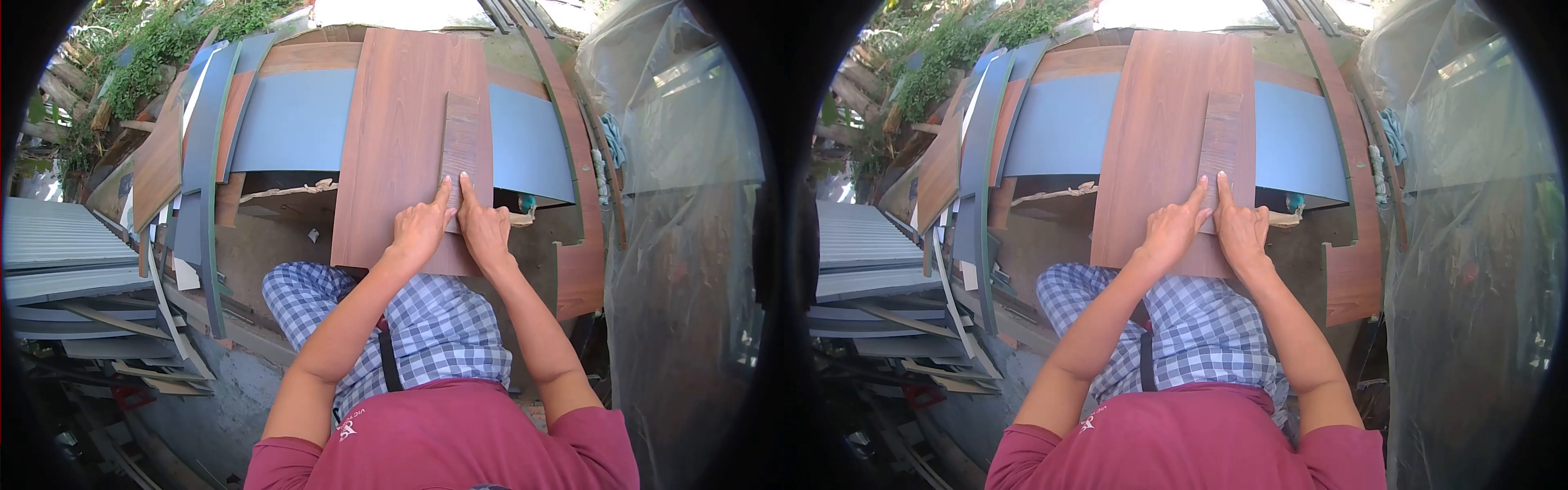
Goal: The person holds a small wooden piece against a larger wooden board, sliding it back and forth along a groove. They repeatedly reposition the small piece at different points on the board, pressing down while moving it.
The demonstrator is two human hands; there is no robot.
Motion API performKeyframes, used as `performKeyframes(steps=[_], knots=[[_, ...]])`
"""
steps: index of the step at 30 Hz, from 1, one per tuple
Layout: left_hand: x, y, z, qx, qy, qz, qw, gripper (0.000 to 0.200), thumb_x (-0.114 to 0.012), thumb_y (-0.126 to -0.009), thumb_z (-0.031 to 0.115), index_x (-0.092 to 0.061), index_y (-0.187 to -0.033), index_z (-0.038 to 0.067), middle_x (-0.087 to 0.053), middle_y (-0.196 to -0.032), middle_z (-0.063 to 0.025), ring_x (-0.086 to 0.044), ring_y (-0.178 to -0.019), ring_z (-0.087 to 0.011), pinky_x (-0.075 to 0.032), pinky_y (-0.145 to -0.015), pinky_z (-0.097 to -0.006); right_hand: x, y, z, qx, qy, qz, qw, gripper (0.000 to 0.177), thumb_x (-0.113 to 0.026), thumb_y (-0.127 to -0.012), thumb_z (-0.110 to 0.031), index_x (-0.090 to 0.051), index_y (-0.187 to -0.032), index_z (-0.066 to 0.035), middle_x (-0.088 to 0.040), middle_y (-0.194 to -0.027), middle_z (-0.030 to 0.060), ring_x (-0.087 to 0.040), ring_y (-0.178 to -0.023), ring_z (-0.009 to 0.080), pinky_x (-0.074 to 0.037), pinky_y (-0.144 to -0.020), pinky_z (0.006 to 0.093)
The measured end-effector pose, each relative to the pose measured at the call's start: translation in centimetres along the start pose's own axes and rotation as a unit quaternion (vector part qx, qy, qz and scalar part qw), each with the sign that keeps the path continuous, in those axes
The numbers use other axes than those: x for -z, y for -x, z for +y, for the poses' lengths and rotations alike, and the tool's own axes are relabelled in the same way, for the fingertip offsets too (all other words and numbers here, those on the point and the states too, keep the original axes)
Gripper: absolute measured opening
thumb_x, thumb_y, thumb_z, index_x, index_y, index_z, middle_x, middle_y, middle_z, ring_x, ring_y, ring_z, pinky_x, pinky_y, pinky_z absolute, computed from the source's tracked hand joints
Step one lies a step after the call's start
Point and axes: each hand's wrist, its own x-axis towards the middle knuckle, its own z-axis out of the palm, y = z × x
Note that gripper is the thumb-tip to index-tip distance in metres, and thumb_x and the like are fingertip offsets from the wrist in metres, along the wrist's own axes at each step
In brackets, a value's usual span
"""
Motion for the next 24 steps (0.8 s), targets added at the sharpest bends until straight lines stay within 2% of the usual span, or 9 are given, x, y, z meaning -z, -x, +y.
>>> performKeyframes(steps=[1,5,7,13,15,16,18,21,24], knots=[[0.2,-1.1,-0.2,-0.002,-0.003,-0.002,1.0,0.052,-0.05,-0.087,0.033,-0.035,-0.133,0.014,-0.059,-0.062,-0.0221,-0.061,-0.061,-0.0382,-0.048,-0.056,-0.0472,0.2,-1.2,0.1,-0.009,-0.002,-0.025,1.0,0.051,-0.05,-0.083,-0.019,-0.038,-0.132,-0.013,-0.058,-0.053,0.0135,-0.057,-0.046,0.0273,-0.035,-0.059,0.0367],[1.1,-5.9,-0.6,0.008,-0.012,0.001,1.0,0.049,-0.051,-0.087,0.032,-0.038,-0.132,0.014,-0.061,-0.069,-0.0219,-0.061,-0.068,-0.0387,-0.048,-0.062,-0.0471,0.0,-5.9,0.9,-0.015,-0.025,-0.016,0.999,0.052,-0.05,-0.083,-0.021,-0.037,-0.133,-0.014,-0.06,-0.057,0.0154,-0.06,-0.053,0.0308,-0.038,-0.063,0.0394],[1.5,-8.1,-0.7,0.016,-0.014,-0.007,1.0,0.049,-0.051,-0.087,0.032,-0.039,-0.131,0.014,-0.062,-0.072,-0.0221,-0.061,-0.072,-0.0389,-0.048,-0.064,-0.0472,0.2,-8.2,1.2,-0.012,-0.039,-0.014,0.999,0.052,-0.049,-0.084,-0.021,-0.036,-0.133,-0.014,-0.062,-0.064,0.017,-0.062,-0.062,0.0332,-0.039,-0.067,0.0409],[2.1,-14.6,-1.5,0.004,-0.017,0.01,1.0,0.048,-0.049,-0.088,0.031,-0.038,-0.132,0.014,-0.063,-0.081,-0.0213,-0.059,-0.08,-0.0408,-0.046,-0.073,-0.0474,0.6,-14.6,2.3,-0.025,-0.055,-0.023,0.998,0.051,-0.048,-0.083,-0.017,-0.036,-0.133,-0.013,-0.065,-0.075,0.0182,-0.064,-0.073,0.0335,-0.039,-0.069,0.0436],[2.1,-16.3,-1.8,-0.028,-0.039,0.057,0.997,0.047,-0.048,-0.089,0.032,-0.038,-0.132,0.015,-0.064,-0.079,-0.0187,-0.062,-0.074,-0.0361,-0.046,-0.073,-0.0461,0.1,-16.4,2.8,-0.021,-0.057,0.002,0.998,0.048,-0.045,-0.084,-0.018,-0.038,-0.132,-0.014,-0.064,-0.074,0.0197,-0.063,-0.071,0.0348,-0.042,-0.069,0.0456],[2.2,-17.3,-1.9,-0.029,-0.039,0.055,0.997,0.047,-0.048,-0.089,0.032,-0.038,-0.132,0.015,-0.064,-0.079,-0.0187,-0.062,-0.074,-0.0361,-0.046,-0.073,-0.0461,-0.2,-17.2,3.1,-0.015,-0.057,0.028,0.998,0.045,-0.041,-0.085,-0.019,-0.041,-0.13,-0.014,-0.063,-0.073,0.0213,-0.063,-0.07,0.0361,-0.045,-0.068,0.0476],[2.3,-19.0,-2.1,0.001,-0.035,0.013,0.999,0.048,-0.047,-0.09,0.033,-0.038,-0.133,0.015,-0.064,-0.076,-0.0161,-0.062,-0.064,-0.0288,-0.047,-0.071,-0.0436,-0.5,-18.7,3.5,-0.014,-0.056,0.035,0.998,0.045,-0.041,-0.085,-0.019,-0.041,-0.13,-0.014,-0.063,-0.075,0.0214,-0.063,-0.072,0.0363,-0.044,-0.069,0.048],[2.4,-20.6,-2.3,0.003,-0.041,0.015,0.999,0.048,-0.046,-0.09,0.034,-0.037,-0.134,0.016,-0.064,-0.072,-0.0132,-0.061,-0.056,-0.0225,-0.047,-0.068,-0.04,-0.7,-20.3,3.7,-0.016,-0.056,0.041,0.997,0.046,-0.041,-0.084,-0.018,-0.04,-0.131,-0.015,-0.064,-0.078,0.0215,-0.063,-0.074,0.0368,-0.044,-0.071,0.0484],[2.3,-21.3,-2.4,0.007,-0.045,0.024,0.999,0.048,-0.046,-0.09,0.033,-0.037,-0.133,0.016,-0.064,-0.071,-0.0117,-0.06,-0.056,-0.0219,-0.048,-0.065,-0.0378,-0.9,-21.3,3.9,-0.019,-0.057,0.046,0.997,0.047,-0.041,-0.084,-0.018,-0.04,-0.131,-0.016,-0.064,-0.079,0.0216,-0.063,-0.075,0.037,-0.044,-0.072,0.0485]])
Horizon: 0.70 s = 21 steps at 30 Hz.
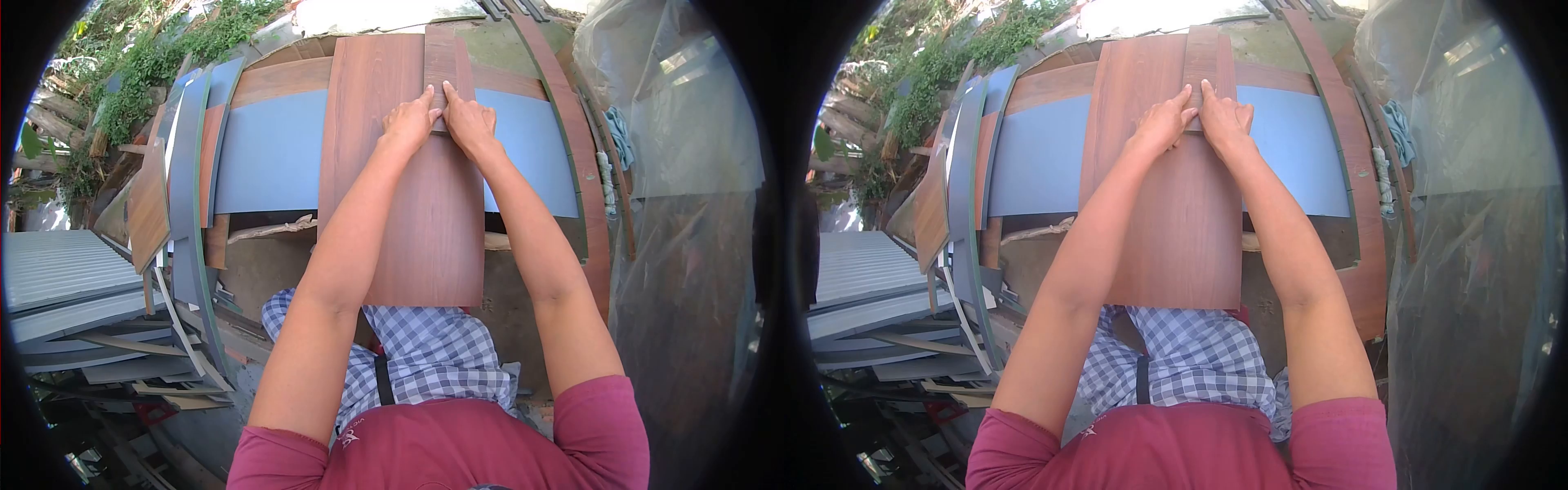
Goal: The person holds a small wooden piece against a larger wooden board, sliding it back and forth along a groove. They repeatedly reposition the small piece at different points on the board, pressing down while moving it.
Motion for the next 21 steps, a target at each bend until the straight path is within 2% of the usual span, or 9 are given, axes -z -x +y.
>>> performKeyframes(steps=[4,5,7,11,14,16,17,19,21], knots=[[-0.4,0.1,-0.2,-0.003,0.028,0.018,0.999,0.048,-0.046,-0.09,0.034,-0.037,-0.133,0.016,-0.063,-0.07,-0.0113,-0.06,-0.055,-0.0205,-0.048,-0.067,-0.0387,0.0,0.3,0.0,0.004,0.01,0.009,1.0,0.047,-0.042,-0.085,-0.019,-0.04,-0.131,-0.017,-0.064,-0.079,0.0213,-0.063,-0.076,0.0368,-0.044,-0.072,0.049],[-0.5,0.3,-0.2,-0.006,0.031,0.018,0.999,0.048,-0.047,-0.09,0.033,-0.038,-0.133,0.016,-0.063,-0.07,-0.0119,-0.06,-0.057,-0.0223,-0.048,-0.067,-0.0395,0.2,0.4,-0.1,0.009,0.011,0.012,1.0,0.047,-0.042,-0.085,-0.019,-0.04,-0.131,-0.017,-0.064,-0.079,0.0213,-0.063,-0.076,0.0368,-0.044,-0.072,0.049],[-0.4,1.3,0.1,-0.006,0.036,0.021,0.999,0.048,-0.047,-0.09,0.033,-0.038,-0.133,0.016,-0.063,-0.071,-0.0126,-0.061,-0.059,-0.0241,-0.047,-0.068,-0.0404,1.1,1.4,-0.5,-0.018,0.024,-0.061,0.998,0.048,-0.041,-0.086,-0.013,-0.035,-0.134,-0.015,-0.065,-0.087,0.0194,-0.063,-0.084,0.0338,-0.04,-0.074,0.045],[-0.8,5.3,1.4,-0.024,0.038,0.026,0.999,0.048,-0.047,-0.089,0.031,-0.037,-0.133,0.016,-0.064,-0.076,-0.0172,-0.062,-0.071,-0.0349,-0.047,-0.071,-0.0438,2.3,5.7,-0.4,-0.02,0.033,-0.061,0.997,0.048,-0.042,-0.086,-0.015,-0.035,-0.134,-0.015,-0.064,-0.082,0.0196,-0.063,-0.08,0.0343,-0.04,-0.074,0.0454],[-1.6,9.9,2.5,-0.026,0.048,0.015,0.998,0.048,-0.047,-0.089,0.032,-0.036,-0.133,0.016,-0.063,-0.076,-0.0209,-0.061,-0.075,-0.0394,-0.048,-0.07,-0.0466,2.8,10.7,-0.3,-0.014,0.04,-0.057,0.997,0.049,-0.044,-0.086,-0.018,-0.035,-0.134,-0.016,-0.064,-0.074,0.0176,-0.063,-0.071,0.0343,-0.041,-0.071,0.0452],[-1.9,13.5,3.3,-0.023,0.058,-0.002,0.998,0.049,-0.048,-0.089,0.032,-0.036,-0.133,0.016,-0.062,-0.075,-0.0226,-0.061,-0.075,-0.0405,-0.048,-0.069,-0.048,3.0,14.4,-0.1,-0.018,0.068,-0.073,0.995,0.05,-0.045,-0.085,-0.019,-0.036,-0.134,-0.015,-0.063,-0.064,0.0153,-0.062,-0.059,0.032,-0.041,-0.065,0.0443],[-2.0,15.4,3.8,-0.025,0.056,-0.017,0.998,0.05,-0.048,-0.089,0.033,-0.036,-0.134,0.016,-0.061,-0.072,-0.0231,-0.061,-0.071,-0.0403,-0.048,-0.065,-0.0483,3.1,16.3,-0.1,-0.018,0.069,-0.072,0.995,0.05,-0.045,-0.085,-0.019,-0.036,-0.134,-0.015,-0.063,-0.064,0.0153,-0.062,-0.059,0.032,-0.041,-0.065,0.0443],[-2.3,18.8,4.3,-0.028,0.055,-0.031,0.998,0.05,-0.048,-0.088,0.033,-0.036,-0.134,0.016,-0.061,-0.07,-0.0235,-0.061,-0.068,-0.0402,-0.049,-0.062,-0.0486,3.2,20.1,-0.1,-0.018,0.065,-0.059,0.996,0.049,-0.047,-0.084,-0.018,-0.039,-0.132,-0.013,-0.059,-0.054,0.0132,-0.058,-0.047,0.028,-0.039,-0.058,0.041],[-2.8,21.9,4.6,-0.043,0.061,-0.049,0.996,0.052,-0.049,-0.088,0.033,-0.034,-0.134,0.016,-0.06,-0.063,-0.0219,-0.06,-0.06,-0.0394,-0.049,-0.055,-0.0476,3.2,23.7,0.0,-0.004,0.061,-0.041,0.997,0.049,-0.048,-0.083,-0.017,-0.04,-0.131,-0.011,-0.057,-0.051,0.0127,-0.056,-0.043,0.0263,-0.038,-0.056,0.0389]])
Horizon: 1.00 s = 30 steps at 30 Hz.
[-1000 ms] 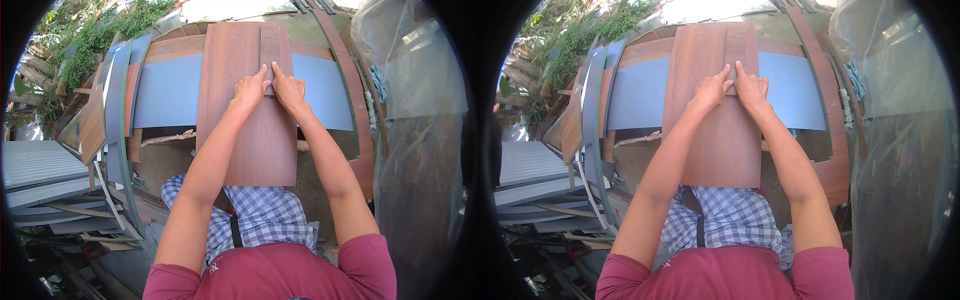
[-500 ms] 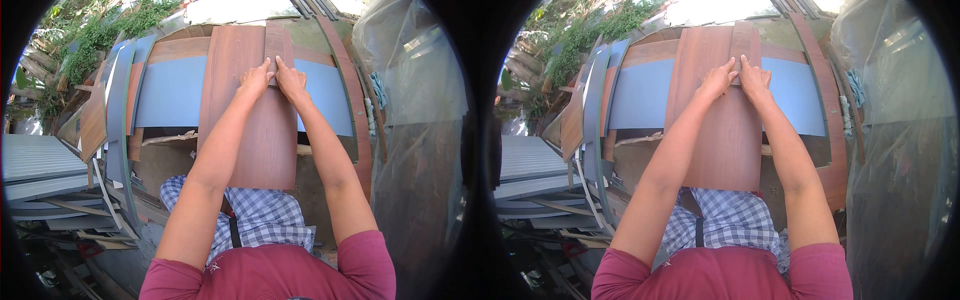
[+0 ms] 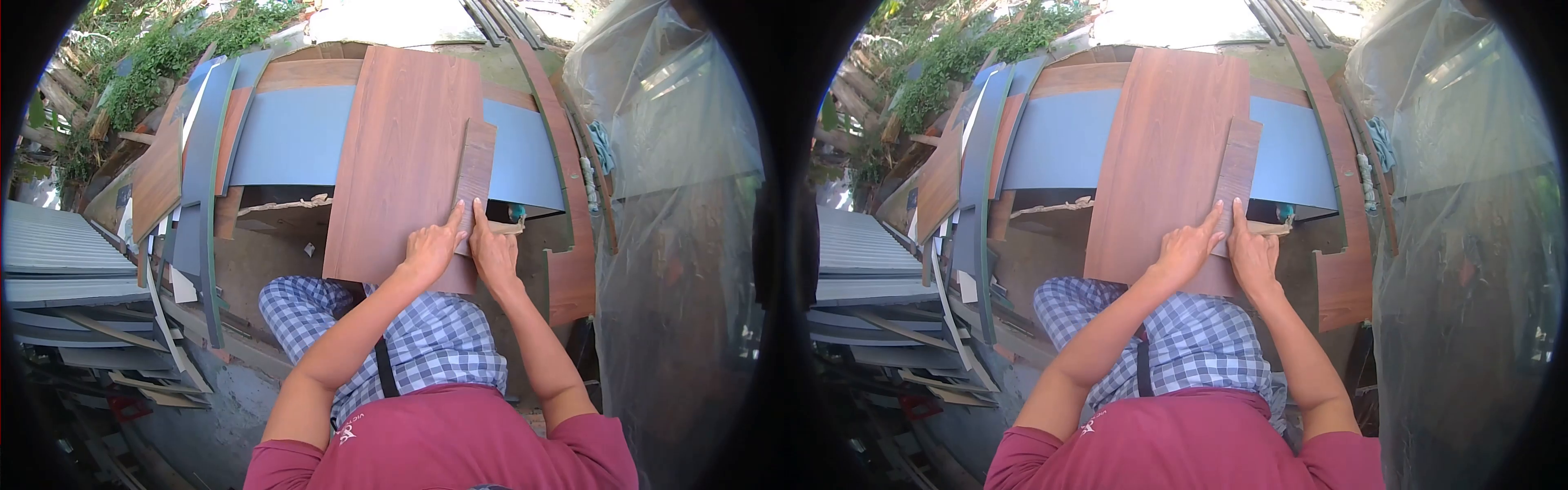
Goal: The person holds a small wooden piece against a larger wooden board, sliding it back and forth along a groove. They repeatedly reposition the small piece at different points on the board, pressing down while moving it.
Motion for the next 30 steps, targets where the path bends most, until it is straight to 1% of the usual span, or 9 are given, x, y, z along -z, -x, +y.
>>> performKeyframes(steps=[5,9,12,15,17,21,26,28,30], knots=[[-1.1,5.9,0.8,-0.004,0.01,-0.011,1.0,0.053,-0.049,-0.088,0.032,-0.033,-0.135,0.015,-0.058,-0.058,-0.0204,-0.059,-0.055,-0.0383,-0.048,-0.053,-0.0472,0.4,6.3,-0.8,0.033,-0.022,0.024,0.999,0.052,-0.053,-0.079,-0.013,-0.042,-0.129,-0.007,-0.052,-0.044,0.01,-0.048,-0.035,0.0217,-0.034,-0.053,0.0331],[-0.8,7.1,0.8,0.008,0.021,-0.018,1.0,0.054,-0.049,-0.088,0.032,-0.032,-0.136,0.015,-0.058,-0.058,-0.0207,-0.059,-0.055,-0.0379,-0.048,-0.052,-0.0473,1.2,6.9,-1.5,0.042,-0.025,-0.007,0.999,0.048,-0.05,-0.083,-0.014,-0.041,-0.13,-0.005,-0.052,-0.046,0.0134,-0.05,-0.038,0.0244,-0.036,-0.051,0.0346],[-0.6,6.1,0.7,0.011,0.014,-0.011,1.0,0.054,-0.05,-0.088,0.031,-0.031,-0.136,0.014,-0.058,-0.058,-0.0208,-0.059,-0.054,-0.0381,-0.048,-0.051,-0.0478,0.6,5.8,-1.3,0.056,-0.014,0.018,0.998,0.051,-0.053,-0.079,-0.013,-0.043,-0.129,-0.008,-0.052,-0.044,0.0098,-0.049,-0.035,0.0209,-0.032,-0.054,0.0325],[-0.3,3.7,0.3,0.013,0.011,-0.008,1.0,0.054,-0.05,-0.087,0.031,-0.032,-0.135,0.013,-0.058,-0.059,-0.0211,-0.06,-0.056,-0.0387,-0.048,-0.053,-0.0481,0.1,3.2,-0.9,0.051,-0.003,0.02,0.998,0.049,-0.052,-0.08,-0.014,-0.044,-0.128,-0.008,-0.053,-0.045,0.0103,-0.049,-0.036,0.0212,-0.033,-0.054,0.0332],[0.2,1.5,0.0,0.013,0.007,-0.009,1.0,0.054,-0.05,-0.087,0.031,-0.032,-0.135,0.013,-0.059,-0.06,-0.0218,-0.06,-0.058,-0.0392,-0.048,-0.055,-0.0481,-0.2,1.0,-0.5,0.056,0.002,0.056,0.997,0.047,-0.051,-0.081,-0.016,-0.045,-0.127,-0.008,-0.053,-0.045,0.0107,-0.051,-0.037,0.0218,-0.033,-0.055,0.0338],[1.2,-3.8,-0.2,0.016,-0.006,-0.007,1.0,0.053,-0.049,-0.088,0.032,-0.033,-0.134,0.013,-0.061,-0.068,-0.0238,-0.061,-0.066,-0.0397,-0.048,-0.061,-0.0486,0.0,-4.3,0.2,0.016,0.017,0.023,0.999,0.046,-0.05,-0.082,-0.018,-0.045,-0.127,-0.011,-0.056,-0.048,0.0117,-0.055,-0.041,0.0247,-0.035,-0.056,0.0351],[2.3,-10.7,-0.2,0.035,-0.03,-0.012,0.999,0.052,-0.048,-0.088,0.034,-0.033,-0.135,0.014,-0.062,-0.077,-0.0235,-0.061,-0.075,-0.0393,-0.048,-0.068,-0.0481,0.0,-11.1,1.6,-0.005,-0.034,0.033,0.999,0.047,-0.049,-0.083,-0.019,-0.042,-0.13,-0.014,-0.061,-0.06,0.0145,-0.061,-0.055,0.0305,-0.038,-0.063,0.0408],[2.5,-13.1,-0.4,0.04,-0.043,-0.001,0.998,0.052,-0.046,-0.089,0.034,-0.033,-0.135,0.015,-0.063,-0.084,-0.0237,-0.061,-0.082,-0.0393,-0.047,-0.073,-0.0477,0.3,-13.4,2.0,-0.01,-0.043,0.027,0.999,0.047,-0.049,-0.083,-0.02,-0.042,-0.13,-0.014,-0.062,-0.063,0.0154,-0.062,-0.059,0.0309,-0.039,-0.064,0.0414],[2.7,-15.5,-0.5,0.041,-0.051,0.001,0.998,0.051,-0.046,-0.089,0.034,-0.033,-0.135,0.015,-0.062,-0.087,-0.0239,-0.06,-0.085,-0.0392,-0.046,-0.075,-0.0478,0.6,-15.6,2.3,-0.014,-0.053,0.022,0.998,0.048,-0.049,-0.083,-0.02,-0.041,-0.13,-0.014,-0.063,-0.067,0.0162,-0.063,-0.064,0.0313,-0.039,-0.065,0.0421]])
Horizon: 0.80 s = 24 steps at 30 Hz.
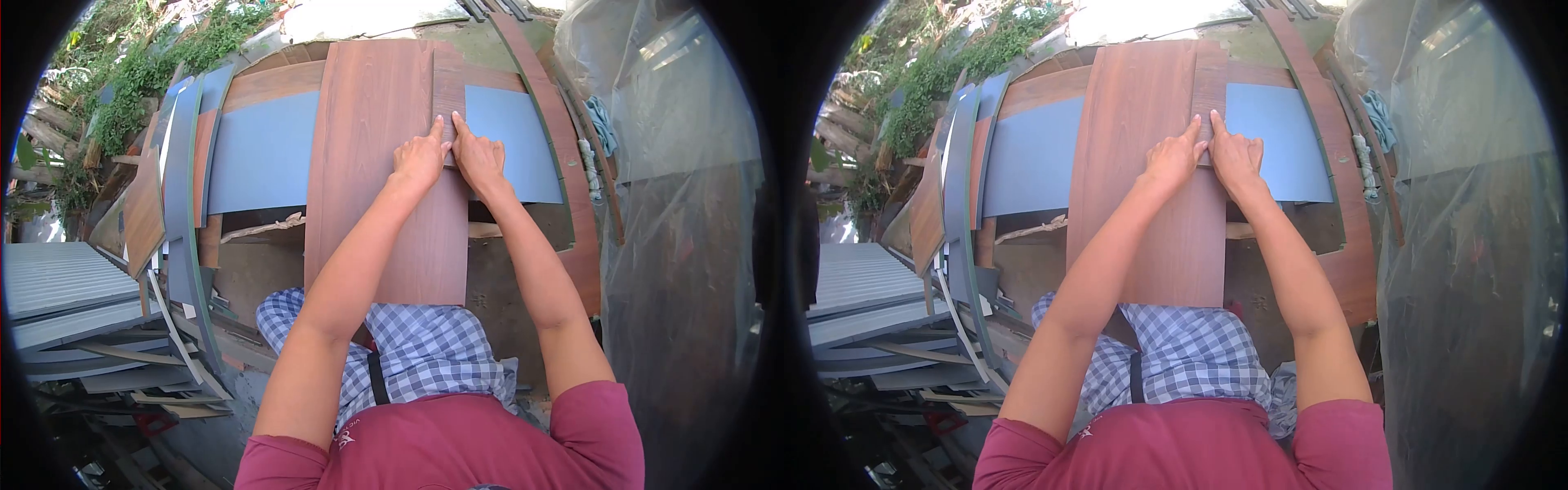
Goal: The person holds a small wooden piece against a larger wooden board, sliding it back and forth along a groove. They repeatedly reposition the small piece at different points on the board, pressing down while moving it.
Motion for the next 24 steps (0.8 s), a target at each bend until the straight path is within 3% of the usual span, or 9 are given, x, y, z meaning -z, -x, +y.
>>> performKeyframes(steps=[5,12,20,24], knots=[[0.6,-4.8,-0.1,0.006,-0.016,-0.001,1.0,0.05,-0.045,-0.09,0.034,-0.033,-0.135,0.017,-0.062,-0.095,-0.0227,-0.059,-0.091,-0.0378,-0.045,-0.079,-0.0474,-0.1,-4.5,0.4,-0.028,0.003,-0.009,1.0,0.048,-0.047,-0.084,-0.019,-0.041,-0.131,-0.014,-0.065,-0.08,0.0183,-0.064,-0.077,0.0327,-0.041,-0.07,0.0429],[0.5,-7.9,-0.6,0.017,-0.004,0.012,1.0,0.049,-0.043,-0.09,0.037,-0.032,-0.136,0.021,-0.061,-0.1,-0.0207,-0.058,-0.096,-0.0358,-0.044,-0.082,-0.0471,-0.4,-7.7,0.8,-0.036,0.007,-0.01,0.999,0.047,-0.044,-0.085,-0.018,-0.04,-0.132,-0.015,-0.065,-0.085,0.0187,-0.063,-0.083,0.0327,-0.042,-0.072,0.0438],[0.9,-6.0,-0.4,0.026,0.009,0.015,1.0,0.051,-0.046,-0.089,0.036,-0.032,-0.136,0.022,-0.062,-0.101,-0.0188,-0.059,-0.096,-0.0327,-0.047,-0.08,-0.0433,-0.5,-6.4,0.4,-0.044,0.017,-0.011,0.999,0.047,-0.044,-0.085,-0.018,-0.039,-0.132,-0.018,-0.065,-0.086,0.0193,-0.063,-0.081,0.0342,-0.042,-0.072,0.0453],[-0.2,-1.9,-0.8,0.006,0.014,0.02,1.0,0.05,-0.047,-0.089,0.035,-0.033,-0.135,0.022,-0.063,-0.092,-0.0197,-0.061,-0.089,-0.0349,-0.048,-0.075,-0.0454,-0.1,-2.2,-0.8,-0.04,0.035,-0.023,0.998,0.048,-0.045,-0.085,-0.018,-0.038,-0.132,-0.016,-0.065,-0.079,0.0184,-0.063,-0.077,0.0338,-0.042,-0.07,0.0459]])
